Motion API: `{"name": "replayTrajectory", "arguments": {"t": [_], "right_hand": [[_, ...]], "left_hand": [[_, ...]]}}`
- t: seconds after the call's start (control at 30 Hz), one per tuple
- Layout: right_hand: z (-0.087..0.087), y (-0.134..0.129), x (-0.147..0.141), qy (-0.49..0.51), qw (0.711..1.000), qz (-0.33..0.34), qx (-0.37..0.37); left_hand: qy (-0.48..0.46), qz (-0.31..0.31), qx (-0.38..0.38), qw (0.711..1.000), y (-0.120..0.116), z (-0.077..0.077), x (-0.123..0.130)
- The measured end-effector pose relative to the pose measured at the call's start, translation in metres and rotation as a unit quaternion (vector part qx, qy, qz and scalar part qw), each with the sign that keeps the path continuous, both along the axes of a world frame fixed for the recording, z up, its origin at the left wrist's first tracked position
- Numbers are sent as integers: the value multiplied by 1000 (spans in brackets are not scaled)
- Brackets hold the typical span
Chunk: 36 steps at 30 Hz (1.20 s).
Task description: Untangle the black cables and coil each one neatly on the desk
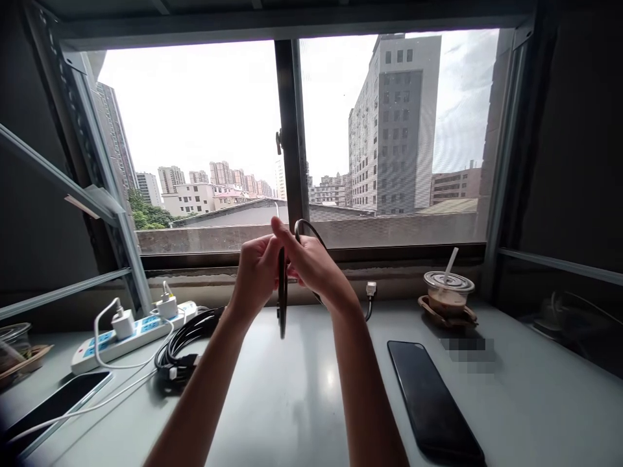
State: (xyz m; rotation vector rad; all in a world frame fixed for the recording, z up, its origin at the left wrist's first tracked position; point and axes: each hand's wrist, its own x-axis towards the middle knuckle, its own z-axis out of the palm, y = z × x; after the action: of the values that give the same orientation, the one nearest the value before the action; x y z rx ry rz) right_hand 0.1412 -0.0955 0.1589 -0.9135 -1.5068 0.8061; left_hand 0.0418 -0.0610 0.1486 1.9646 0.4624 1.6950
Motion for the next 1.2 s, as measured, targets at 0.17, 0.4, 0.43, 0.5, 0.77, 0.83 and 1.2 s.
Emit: {"name": "replayTrajectory", "arguments": {"t": [0.17, 0.4, 0.43, 0.5, 0.77, 0.83, 1.2], "right_hand": [[-3, -1, 15, -89, 994, 25, 57], [-8, -2, 42, -126, 988, -33, 84], [-9, 0, 43, -124, 986, -66, 90], [-10, 4, 42, -124, 976, -132, 120], [-3, 0, 29, -197, 933, -169, 250], [0, -6, 23, -201, 918, -215, 267], [-4, 11, 17, -20, 934, -247, 257]], "left_hand": [[71, 15, -10, 997, 6, -2, -4], [105, -7, -66, 992, 5, 12, -22], [102, 10, -60, 993, 3, 14, -25], [101, 60, -27, 993, -2, 17, -31], [276, 0, 35, 961, 11, 6, -35], [243, -17, 17, 970, 25, -1, -27], [-158, -95, -217, 959, 50, -9, -15]]}}
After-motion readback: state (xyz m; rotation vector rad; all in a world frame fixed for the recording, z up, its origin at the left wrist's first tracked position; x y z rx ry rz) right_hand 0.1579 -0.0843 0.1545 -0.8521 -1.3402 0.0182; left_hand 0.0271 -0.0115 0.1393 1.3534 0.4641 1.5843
